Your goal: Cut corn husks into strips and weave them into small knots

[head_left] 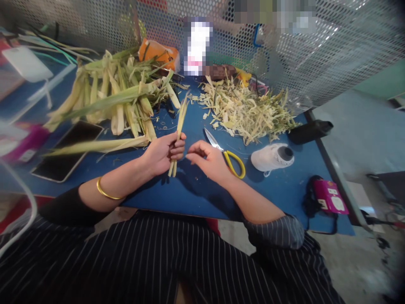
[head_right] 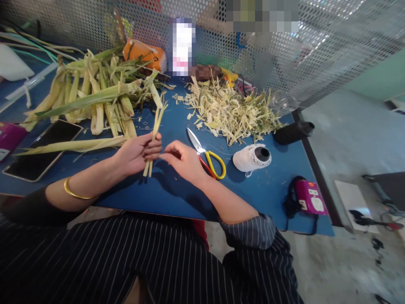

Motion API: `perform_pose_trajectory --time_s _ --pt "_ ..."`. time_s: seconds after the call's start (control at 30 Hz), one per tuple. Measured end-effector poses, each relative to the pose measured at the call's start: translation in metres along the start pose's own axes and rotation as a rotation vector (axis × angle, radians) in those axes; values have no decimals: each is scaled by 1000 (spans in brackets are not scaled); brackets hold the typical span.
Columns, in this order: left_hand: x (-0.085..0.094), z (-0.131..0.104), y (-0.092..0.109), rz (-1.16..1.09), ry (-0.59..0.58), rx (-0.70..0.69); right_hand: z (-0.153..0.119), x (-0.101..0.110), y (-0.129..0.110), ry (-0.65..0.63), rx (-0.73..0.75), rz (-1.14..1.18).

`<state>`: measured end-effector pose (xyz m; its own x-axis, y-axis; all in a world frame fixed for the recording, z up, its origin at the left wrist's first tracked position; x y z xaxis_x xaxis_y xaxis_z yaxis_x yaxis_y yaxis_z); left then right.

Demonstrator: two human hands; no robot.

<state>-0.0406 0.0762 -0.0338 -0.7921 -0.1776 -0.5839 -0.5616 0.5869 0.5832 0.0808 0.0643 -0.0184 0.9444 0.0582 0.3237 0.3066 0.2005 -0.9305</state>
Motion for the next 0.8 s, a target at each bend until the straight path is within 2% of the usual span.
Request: perform_pose_trajectory --time_s 0.07,0.13,0.2,0.3,0.43,0.8 --pt "1 0 6 -105 -16 4 -7 -10 -5 -148 142 -120" --pt "0 -1 9 -175 -28 -2 -14 -19 -7 -230 306 -290" --pt "-1 -2 9 -198 -30 -19 -19 -24 -8 -259 436 -446" --pt "-5 -4 6 -169 -41 -35 -22 -28 -7 -266 545 -570" --pt "-4 -3 4 -129 -37 -39 -23 -29 -7 -263 602 -610" --pt "-2 -1 3 -79 -22 -74 -25 -28 -11 -251 623 -596"
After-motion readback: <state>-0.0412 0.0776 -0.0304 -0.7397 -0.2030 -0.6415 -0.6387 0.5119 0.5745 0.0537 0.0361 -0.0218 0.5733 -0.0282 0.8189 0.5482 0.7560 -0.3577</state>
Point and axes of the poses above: each hand's wrist, its own z-axis towards the middle knuckle, its own x-axis out of the back of the hand, y = z × x, the point moved 6 cm from there along z, towards the middle knuckle, and after that the axes turned 14 degrees about y, right-handed, at the moved point
